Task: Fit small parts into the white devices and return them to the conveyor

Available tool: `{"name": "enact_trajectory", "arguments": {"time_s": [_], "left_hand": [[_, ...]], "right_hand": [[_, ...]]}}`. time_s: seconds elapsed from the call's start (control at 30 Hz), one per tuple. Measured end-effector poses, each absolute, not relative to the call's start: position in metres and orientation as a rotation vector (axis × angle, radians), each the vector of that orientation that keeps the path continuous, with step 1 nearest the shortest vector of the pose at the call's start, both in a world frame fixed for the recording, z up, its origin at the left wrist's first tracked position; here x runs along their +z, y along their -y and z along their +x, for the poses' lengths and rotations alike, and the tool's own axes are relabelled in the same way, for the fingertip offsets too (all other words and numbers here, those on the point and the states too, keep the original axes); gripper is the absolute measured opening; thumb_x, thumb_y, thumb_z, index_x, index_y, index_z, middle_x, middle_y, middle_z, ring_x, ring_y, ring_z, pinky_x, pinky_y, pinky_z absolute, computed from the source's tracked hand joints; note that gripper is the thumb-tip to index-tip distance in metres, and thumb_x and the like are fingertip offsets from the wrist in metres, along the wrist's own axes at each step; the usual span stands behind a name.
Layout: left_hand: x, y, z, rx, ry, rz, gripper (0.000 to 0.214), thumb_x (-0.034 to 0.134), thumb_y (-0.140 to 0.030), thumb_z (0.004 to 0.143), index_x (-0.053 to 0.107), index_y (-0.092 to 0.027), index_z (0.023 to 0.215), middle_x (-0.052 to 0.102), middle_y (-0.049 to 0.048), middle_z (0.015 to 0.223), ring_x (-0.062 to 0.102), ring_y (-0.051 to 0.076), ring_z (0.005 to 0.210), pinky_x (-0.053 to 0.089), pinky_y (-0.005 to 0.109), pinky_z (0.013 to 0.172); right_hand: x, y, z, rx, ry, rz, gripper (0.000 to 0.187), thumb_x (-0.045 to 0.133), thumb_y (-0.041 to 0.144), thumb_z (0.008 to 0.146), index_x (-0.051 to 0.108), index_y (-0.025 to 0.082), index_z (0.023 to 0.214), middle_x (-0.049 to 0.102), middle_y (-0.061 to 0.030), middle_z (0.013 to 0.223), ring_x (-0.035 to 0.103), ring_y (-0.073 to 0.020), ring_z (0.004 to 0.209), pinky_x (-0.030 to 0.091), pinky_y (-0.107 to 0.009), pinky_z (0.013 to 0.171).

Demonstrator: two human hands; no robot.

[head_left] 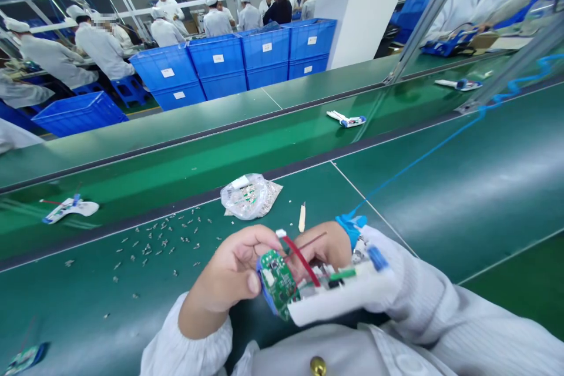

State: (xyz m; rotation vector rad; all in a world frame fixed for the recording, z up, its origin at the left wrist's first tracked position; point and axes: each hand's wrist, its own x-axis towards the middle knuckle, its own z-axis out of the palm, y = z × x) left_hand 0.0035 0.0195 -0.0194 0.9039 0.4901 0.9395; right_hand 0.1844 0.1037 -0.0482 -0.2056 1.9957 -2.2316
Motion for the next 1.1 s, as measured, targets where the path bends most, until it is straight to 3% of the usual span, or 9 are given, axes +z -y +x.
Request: {"name": "enact_trajectory", "arguments": {"time_s": [0.07, 0.2, 0.4, 0.47, 0.57, 0.73, 0.93, 1.1], "left_hand": [[-0.019, -0.020, 0.010, 1.060, -0.532, 0.861, 0.033, 0.078, -0.042, 0.070, 0.067, -0.021, 0.093, 0.072, 0.0040, 0.074, 0.066, 0.014, 0.061, 0.050, 0.020, 0.057], [-0.022, -0.023, 0.018, 1.260, -0.657, 0.802, 0.026, 0.075, -0.035, 0.074, 0.067, -0.023, 0.096, 0.073, 0.0020, 0.079, 0.068, 0.012, 0.067, 0.051, 0.018, 0.061], [-0.021, -0.020, 0.017, 1.430, -0.840, 0.793, 0.023, 0.077, -0.032, 0.073, 0.068, -0.023, 0.092, 0.074, 0.0014, 0.081, 0.067, 0.011, 0.063, 0.054, 0.018, 0.059], [-0.020, -0.017, 0.017, 1.458, -0.890, 0.806, 0.021, 0.077, -0.029, 0.074, 0.069, -0.023, 0.092, 0.074, 0.0010, 0.083, 0.068, 0.011, 0.068, 0.055, 0.018, 0.063], [-0.018, -0.011, 0.018, 1.466, -0.959, 0.855, 0.021, 0.074, -0.026, 0.077, 0.069, -0.024, 0.097, 0.075, 0.0016, 0.090, 0.070, 0.011, 0.076, 0.055, 0.015, 0.066], [-0.015, -0.001, 0.024, 1.501, -1.312, 1.150, 0.022, 0.074, -0.027, 0.076, 0.070, -0.027, 0.097, 0.075, -0.0018, 0.087, 0.070, 0.010, 0.075, 0.053, 0.012, 0.066], [-0.015, 0.005, 0.019, 1.348, -1.648, 1.446, 0.030, 0.073, -0.034, 0.074, 0.070, -0.027, 0.103, 0.075, 0.0010, 0.090, 0.071, 0.018, 0.076, 0.056, 0.025, 0.070], [-0.022, 0.002, 0.018, 1.402, -1.502, 1.181, 0.037, 0.081, -0.026, 0.066, 0.072, -0.027, 0.102, 0.075, 0.0004, 0.094, 0.070, 0.016, 0.080, 0.055, 0.020, 0.073]], "right_hand": [[-0.052, -0.101, 0.178, -2.228, -1.911, -0.344, 0.065, 0.072, 0.068, 0.053, 0.069, 0.011, 0.083, 0.067, -0.0082, 0.083, 0.063, -0.0169, 0.078, 0.050, -0.025, 0.079], [-0.060, -0.095, 0.174, -2.387, -1.793, -0.357, 0.055, 0.070, 0.060, 0.067, 0.070, 0.010, 0.090, 0.067, -0.0119, 0.090, 0.063, -0.0192, 0.087, 0.050, -0.029, 0.083], [-0.063, -0.102, 0.202, -2.511, -2.278, 0.581, 0.068, 0.075, 0.060, 0.059, 0.065, 0.010, 0.104, 0.066, -0.0096, 0.098, 0.061, -0.0197, 0.095, 0.047, -0.033, 0.088], [-0.050, -0.102, 0.210, -2.534, -2.426, 1.026, 0.051, 0.073, 0.049, 0.069, 0.064, 0.013, 0.105, 0.066, -0.0078, 0.099, 0.060, -0.0179, 0.094, 0.047, -0.033, 0.087], [-0.019, -0.089, 0.208, -2.381, -2.682, 1.584, 0.015, 0.063, 0.028, 0.078, 0.067, 0.016, 0.085, 0.066, -0.0042, 0.085, 0.060, -0.0135, 0.077, 0.048, -0.028, 0.074], [0.013, -0.058, 0.177, -2.040, -2.995, 1.534, 0.009, 0.063, 0.018, 0.073, 0.068, 0.015, 0.065, 0.062, -0.0005, 0.065, 0.055, -0.0092, 0.062, 0.044, -0.021, 0.059], [0.008, -0.058, 0.165, -2.094, -2.897, 1.602, 0.015, 0.064, 0.014, 0.070, 0.064, 0.015, 0.055, 0.057, 0.0020, 0.057, 0.051, -0.0072, 0.057, 0.041, -0.018, 0.054], [0.006, -0.062, 0.167, -2.102, -2.912, 1.490, 0.015, 0.063, 0.014, 0.071, 0.063, 0.014, 0.055, 0.057, 0.0017, 0.059, 0.053, -0.0079, 0.058, 0.042, -0.019, 0.056]]}}
